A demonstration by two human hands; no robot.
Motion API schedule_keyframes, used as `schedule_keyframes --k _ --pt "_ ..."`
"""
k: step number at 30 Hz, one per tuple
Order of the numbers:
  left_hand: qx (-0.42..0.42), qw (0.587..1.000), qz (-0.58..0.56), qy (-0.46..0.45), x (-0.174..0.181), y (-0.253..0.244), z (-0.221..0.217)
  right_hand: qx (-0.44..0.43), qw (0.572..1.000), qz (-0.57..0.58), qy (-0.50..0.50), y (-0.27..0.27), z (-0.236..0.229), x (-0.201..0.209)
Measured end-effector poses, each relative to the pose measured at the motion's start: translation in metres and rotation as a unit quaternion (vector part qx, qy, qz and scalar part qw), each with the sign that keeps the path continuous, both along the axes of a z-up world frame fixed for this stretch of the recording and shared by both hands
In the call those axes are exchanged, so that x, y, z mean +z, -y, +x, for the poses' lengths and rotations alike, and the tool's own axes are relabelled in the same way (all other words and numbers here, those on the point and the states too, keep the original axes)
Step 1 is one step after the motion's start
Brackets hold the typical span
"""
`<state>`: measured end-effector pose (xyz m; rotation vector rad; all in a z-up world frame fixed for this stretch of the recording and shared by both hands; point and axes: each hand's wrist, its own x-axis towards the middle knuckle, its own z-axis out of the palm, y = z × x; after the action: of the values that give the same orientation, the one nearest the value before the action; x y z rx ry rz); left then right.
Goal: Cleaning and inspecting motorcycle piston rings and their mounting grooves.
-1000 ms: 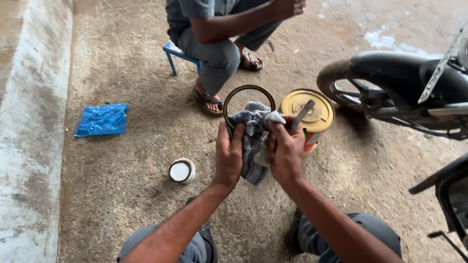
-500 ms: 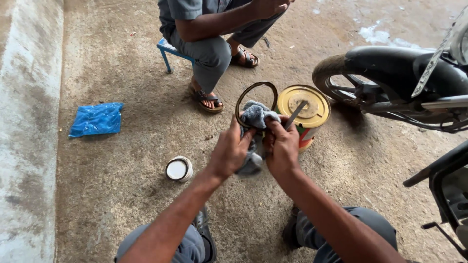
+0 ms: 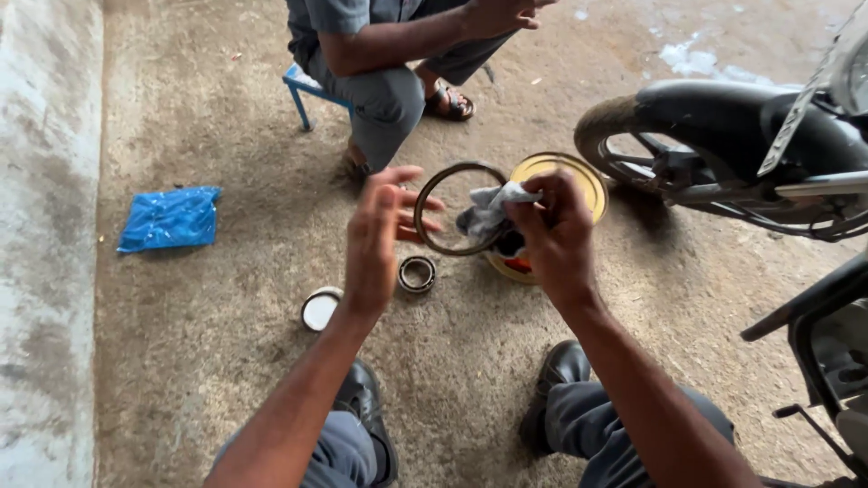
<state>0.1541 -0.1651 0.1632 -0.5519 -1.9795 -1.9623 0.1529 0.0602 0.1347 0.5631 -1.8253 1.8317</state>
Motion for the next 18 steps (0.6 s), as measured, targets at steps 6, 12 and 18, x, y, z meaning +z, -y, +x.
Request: schedule_keyframes --k 6,12,18 --pt "-0.048 0.993 -0.027 0.105 -0.004 -0.012 0.012 -0.037 0.993 0.063 0.089 0.01 0.002 0.002" --pt "-0.013 0.996 0.038 0.085 -0.016 0.0 -0.004 0.063 0.952 -0.195 0.227 -0.013 -0.019 -0.004" --pt "-0.002 0.99 0.092 0.105 -0.009 0.0 0.003 0.155 0.909 -0.163 0.35 -0.006 -0.012 -0.002"
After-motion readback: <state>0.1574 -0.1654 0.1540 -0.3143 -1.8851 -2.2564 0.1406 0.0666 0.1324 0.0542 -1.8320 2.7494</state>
